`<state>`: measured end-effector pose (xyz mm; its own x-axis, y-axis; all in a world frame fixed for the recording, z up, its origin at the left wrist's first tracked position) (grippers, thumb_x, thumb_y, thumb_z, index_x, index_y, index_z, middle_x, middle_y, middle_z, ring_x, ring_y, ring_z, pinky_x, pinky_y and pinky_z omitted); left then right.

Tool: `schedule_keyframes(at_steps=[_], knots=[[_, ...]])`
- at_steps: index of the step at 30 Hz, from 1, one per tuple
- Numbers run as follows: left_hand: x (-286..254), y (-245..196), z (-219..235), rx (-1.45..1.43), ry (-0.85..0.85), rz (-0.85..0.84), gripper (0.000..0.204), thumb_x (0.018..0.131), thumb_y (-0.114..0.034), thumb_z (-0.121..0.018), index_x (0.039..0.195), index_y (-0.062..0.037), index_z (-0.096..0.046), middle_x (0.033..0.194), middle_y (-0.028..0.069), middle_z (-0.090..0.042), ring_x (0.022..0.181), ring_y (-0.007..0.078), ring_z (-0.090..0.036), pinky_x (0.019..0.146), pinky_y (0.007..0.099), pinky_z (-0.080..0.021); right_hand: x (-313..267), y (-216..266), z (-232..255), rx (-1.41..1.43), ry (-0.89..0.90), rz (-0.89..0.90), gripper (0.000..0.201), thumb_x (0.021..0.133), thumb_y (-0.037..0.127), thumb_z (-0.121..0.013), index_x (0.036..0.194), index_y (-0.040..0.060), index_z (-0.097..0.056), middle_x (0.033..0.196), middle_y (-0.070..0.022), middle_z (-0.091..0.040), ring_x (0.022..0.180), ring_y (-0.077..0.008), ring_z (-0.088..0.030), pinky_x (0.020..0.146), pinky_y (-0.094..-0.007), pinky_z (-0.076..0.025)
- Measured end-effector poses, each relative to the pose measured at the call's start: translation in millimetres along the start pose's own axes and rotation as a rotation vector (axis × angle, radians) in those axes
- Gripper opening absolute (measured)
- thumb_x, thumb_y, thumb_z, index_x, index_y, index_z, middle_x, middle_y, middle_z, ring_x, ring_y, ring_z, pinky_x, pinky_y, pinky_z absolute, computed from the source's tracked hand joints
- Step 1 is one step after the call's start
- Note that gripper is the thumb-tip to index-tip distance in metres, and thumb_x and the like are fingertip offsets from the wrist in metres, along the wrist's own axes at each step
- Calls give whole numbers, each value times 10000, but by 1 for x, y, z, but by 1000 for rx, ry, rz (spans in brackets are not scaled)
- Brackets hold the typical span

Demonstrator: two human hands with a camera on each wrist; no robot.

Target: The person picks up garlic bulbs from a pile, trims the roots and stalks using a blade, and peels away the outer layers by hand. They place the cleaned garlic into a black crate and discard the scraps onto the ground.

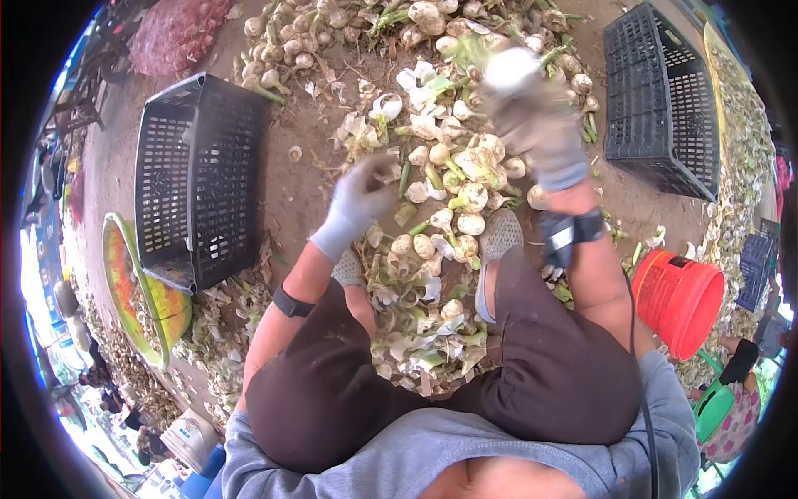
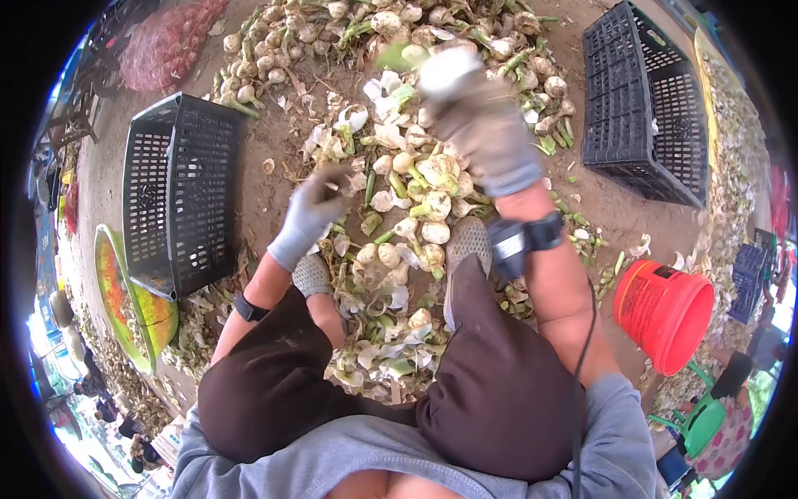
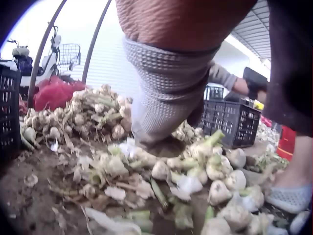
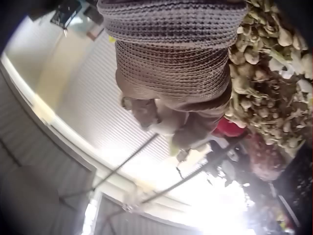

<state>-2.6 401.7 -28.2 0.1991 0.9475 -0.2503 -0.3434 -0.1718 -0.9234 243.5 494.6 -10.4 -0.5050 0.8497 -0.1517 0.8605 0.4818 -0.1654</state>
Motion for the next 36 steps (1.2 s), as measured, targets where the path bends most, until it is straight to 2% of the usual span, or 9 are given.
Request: schedule_keyframes(at_steps=[2,3,5,7,11,15,26,34,36], knots=[[-11,29,-45,437,349,55,467,768,-129,-710,1208,-49,-573,1001,86,-635,863,181,-627,754,305,-523,-38,8,-123,-158,562,32,673,854,238,-665,1361,-43,-323,1326,-249,-436,969,-209,-560,810,-340,-546],[-21,64,-65,565,507,29,547,737,-222,-753,1231,-81,-566,1051,133,-637,918,266,-637,824,372,-515,-48,14,-136,-348,540,14,850,796,224,-739,1429,45,-202,1007,-110,-496,978,-237,-516,797,-328,-538],[-36,94,-80,731,590,-55,566,710,-268,-778,1205,-94,-566,1067,150,-631,984,329,-623,883,412,-485,-42,10,-133,-416,542,28,725,830,315,-674,1398,26,-329,1338,-266,-443,1023,-277,-569,863,-371,-533],[-39,108,-81,704,604,72,563,682,-292,-796,1155,-91,-565,1091,158,-617,1044,363,-594,926,429,-455,-27,8,-84,-744,164,203,744,821,380,-698,1390,41,-358,1272,-258,-512,1021,-289,-587,843,-354,-537],[-30,105,-51,430,391,109,527,684,-195,-786,1142,-93,-547,1042,136,-627,983,287,-618,862,382,-502,-21,-35,35,-797,37,-156,490,948,277,-581,1346,25,-446,1233,-147,-574,1010,-207,-608,884,-348,-546],[-6,59,10,-627,-101,226,538,707,74,-667,1211,-41,-523,1062,54,-613,921,123,-594,779,256,-508,-37,-82,77,-1083,-260,-274,384,921,224,-644,1260,85,-530,994,-14,-626,822,-124,-636,723,-280,-557],[2,-53,11,295,-360,-109,614,666,-187,-812,1192,-13,-547,1017,148,-646,903,231,-651,806,330,-511,1,-127,52,-1052,-239,-53,306,895,335,-681,1026,77,-582,744,21,-572,608,-55,-529,519,-221,-436],[-10,-49,22,147,-356,-39,547,675,-54,-816,1136,14,-531,965,115,-653,857,130,-626,763,283,-524,-4,-137,46,-1087,-210,-153,269,904,313,-666,982,65,-596,737,12,-575,620,-63,-543,509,-234,-441],[-11,-28,12,-367,-162,126,410,801,-143,-728,1128,24,-545,941,159,-655,726,134,-620,628,269,-512,-7,-131,43,-1161,-245,-80,234,907,269,-651,932,40,-616,752,-9,-582,614,-82,-532,527,-242,-435]])
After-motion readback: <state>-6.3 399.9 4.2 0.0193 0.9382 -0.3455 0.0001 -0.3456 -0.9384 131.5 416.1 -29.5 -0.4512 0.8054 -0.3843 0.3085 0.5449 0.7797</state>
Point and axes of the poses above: each hand's wrist, its own x-axis towards the middle knuckle, its own z-axis out of the back of the hand, y = z × x, the point moved 8 cm from there along x, towards the middle knuckle
